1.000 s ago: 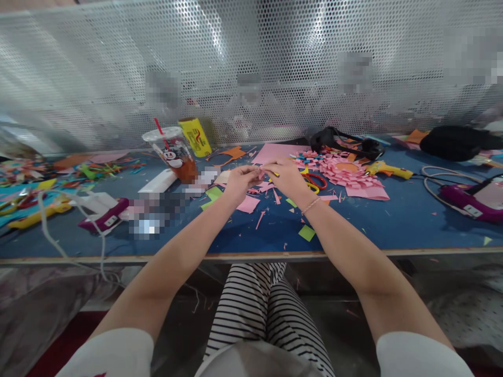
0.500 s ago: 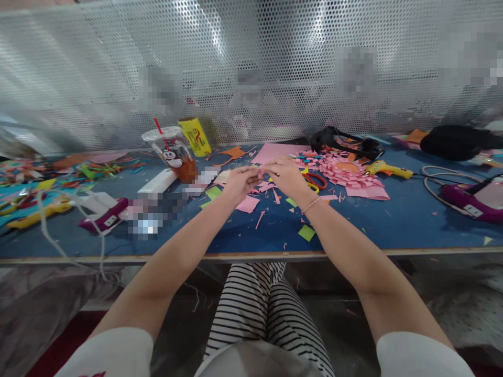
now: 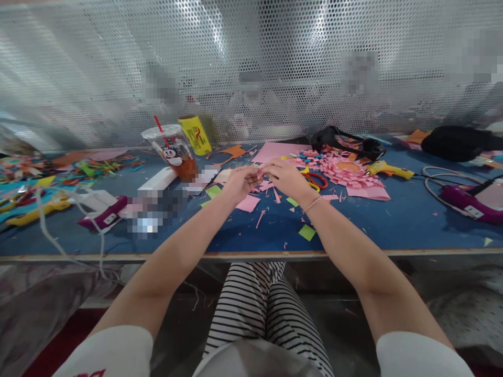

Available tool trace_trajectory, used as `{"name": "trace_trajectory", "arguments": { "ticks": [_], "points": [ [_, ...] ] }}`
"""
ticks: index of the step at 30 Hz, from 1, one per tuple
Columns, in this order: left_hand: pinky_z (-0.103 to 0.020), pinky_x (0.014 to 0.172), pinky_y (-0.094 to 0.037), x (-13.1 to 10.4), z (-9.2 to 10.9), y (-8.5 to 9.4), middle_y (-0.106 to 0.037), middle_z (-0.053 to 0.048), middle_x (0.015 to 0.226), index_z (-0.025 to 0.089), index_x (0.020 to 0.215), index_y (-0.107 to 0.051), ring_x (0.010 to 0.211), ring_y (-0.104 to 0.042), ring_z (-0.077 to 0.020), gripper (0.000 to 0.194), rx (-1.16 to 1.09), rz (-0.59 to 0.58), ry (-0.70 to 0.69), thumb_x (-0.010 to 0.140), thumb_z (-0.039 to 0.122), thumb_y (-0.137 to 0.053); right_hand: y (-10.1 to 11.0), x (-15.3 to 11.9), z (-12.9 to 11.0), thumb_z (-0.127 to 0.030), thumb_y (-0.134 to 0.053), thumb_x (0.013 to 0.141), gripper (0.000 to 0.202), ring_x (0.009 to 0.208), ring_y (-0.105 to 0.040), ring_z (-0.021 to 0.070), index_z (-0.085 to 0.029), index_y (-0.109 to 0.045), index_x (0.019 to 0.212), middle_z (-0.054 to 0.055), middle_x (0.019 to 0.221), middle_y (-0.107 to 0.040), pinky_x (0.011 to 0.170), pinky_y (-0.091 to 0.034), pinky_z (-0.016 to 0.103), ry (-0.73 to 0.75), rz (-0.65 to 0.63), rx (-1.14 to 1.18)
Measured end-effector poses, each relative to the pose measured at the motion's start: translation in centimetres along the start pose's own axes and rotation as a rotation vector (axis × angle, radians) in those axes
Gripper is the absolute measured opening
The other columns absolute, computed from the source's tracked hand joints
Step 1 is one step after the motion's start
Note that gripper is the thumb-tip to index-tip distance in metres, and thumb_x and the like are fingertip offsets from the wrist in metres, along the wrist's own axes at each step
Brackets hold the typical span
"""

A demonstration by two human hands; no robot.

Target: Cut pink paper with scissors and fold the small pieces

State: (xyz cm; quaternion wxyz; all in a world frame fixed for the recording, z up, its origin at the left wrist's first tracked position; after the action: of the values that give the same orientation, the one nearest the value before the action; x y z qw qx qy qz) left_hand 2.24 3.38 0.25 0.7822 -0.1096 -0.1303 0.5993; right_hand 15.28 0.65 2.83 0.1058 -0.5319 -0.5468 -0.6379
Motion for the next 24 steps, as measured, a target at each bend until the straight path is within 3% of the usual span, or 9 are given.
{"name": "trace_trajectory", "arguments": {
  "ticks": [13, 16, 19, 22, 24],
  "points": [
    [-0.026, 0.069, -0.050, -0.3, 0.3, -0.3, -0.063, -0.004, 0.060, 0.012, 0.063, -0.063, 0.059, -0.059, -0.0094, 0.009, -0.024, -0.017, -0.005, 0.059, 0.019, -0.067, 0.3, -0.1, -0.3, -0.013, -0.045, 0.082, 0.025, 0.099, -0.056, 0.0183, -0.022, -0.065, 0.094, 0.006, 0.103, -0.061, 0.090, -0.045, 0.037, 0.080, -0.098, -0.059],
    [-0.027, 0.069, -0.050, -0.1, 0.3, -0.2, -0.063, -0.003, 0.060, 0.012, 0.063, -0.062, 0.058, -0.059, -0.0093, 0.008, -0.012, 0.002, -0.015, 0.059, 0.018, -0.067, 0.5, 0.2, -0.2, -0.016, -0.049, 0.080, 0.019, 0.096, -0.057, 0.0184, -0.023, -0.066, 0.087, 0.005, 0.100, -0.063, 0.089, -0.045, 0.037, -0.048, -0.002, 0.052],
    [-0.029, 0.071, -0.050, 0.1, 0.3, -0.1, -0.064, -0.003, 0.063, 0.012, 0.066, -0.063, 0.058, -0.060, -0.0102, 0.011, -0.011, 0.009, -0.055, 0.059, 0.018, -0.068, 0.2, 0.3, 0.6, -0.026, -0.053, 0.079, 0.013, 0.084, -0.060, 0.0171, -0.021, -0.065, 0.081, 0.004, 0.089, -0.065, 0.079, -0.049, 0.034, -0.292, 0.114, 0.276],
    [-0.031, 0.074, -0.050, 0.1, 0.2, -0.2, -0.064, -0.003, 0.065, 0.012, 0.069, -0.064, 0.059, -0.061, -0.0099, 0.013, 0.004, 0.003, -0.076, 0.060, 0.020, -0.070, -0.7, 0.0, 1.6, -0.032, -0.057, 0.076, 0.013, 0.067, -0.059, 0.0141, -0.020, -0.062, 0.075, 0.002, 0.073, -0.063, 0.066, -0.050, 0.030, -0.504, 0.159, 0.504],
    [-0.030, 0.074, -0.050, 0.1, 0.1, -0.3, -0.064, -0.002, 0.064, 0.013, 0.069, -0.064, 0.059, -0.060, -0.0094, 0.014, 0.021, -0.006, -0.077, 0.060, 0.022, -0.070, -1.0, -0.1, 1.9, -0.030, -0.059, 0.073, 0.011, 0.063, -0.057, 0.0129, -0.019, -0.060, 0.071, 0.000, 0.068, -0.062, 0.063, -0.049, 0.028, -0.563, 0.184, 0.560]
  ]
}}
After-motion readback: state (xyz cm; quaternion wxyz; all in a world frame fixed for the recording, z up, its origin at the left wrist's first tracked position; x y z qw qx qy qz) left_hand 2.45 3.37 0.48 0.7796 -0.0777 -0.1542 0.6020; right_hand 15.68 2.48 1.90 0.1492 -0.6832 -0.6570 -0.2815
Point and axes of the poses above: each hand's wrist, its own x-axis towards the middle knuckle, its own y-axis out of the back of the hand, z = x × y, the point moved 5 cm from there along x, towards the middle knuckle
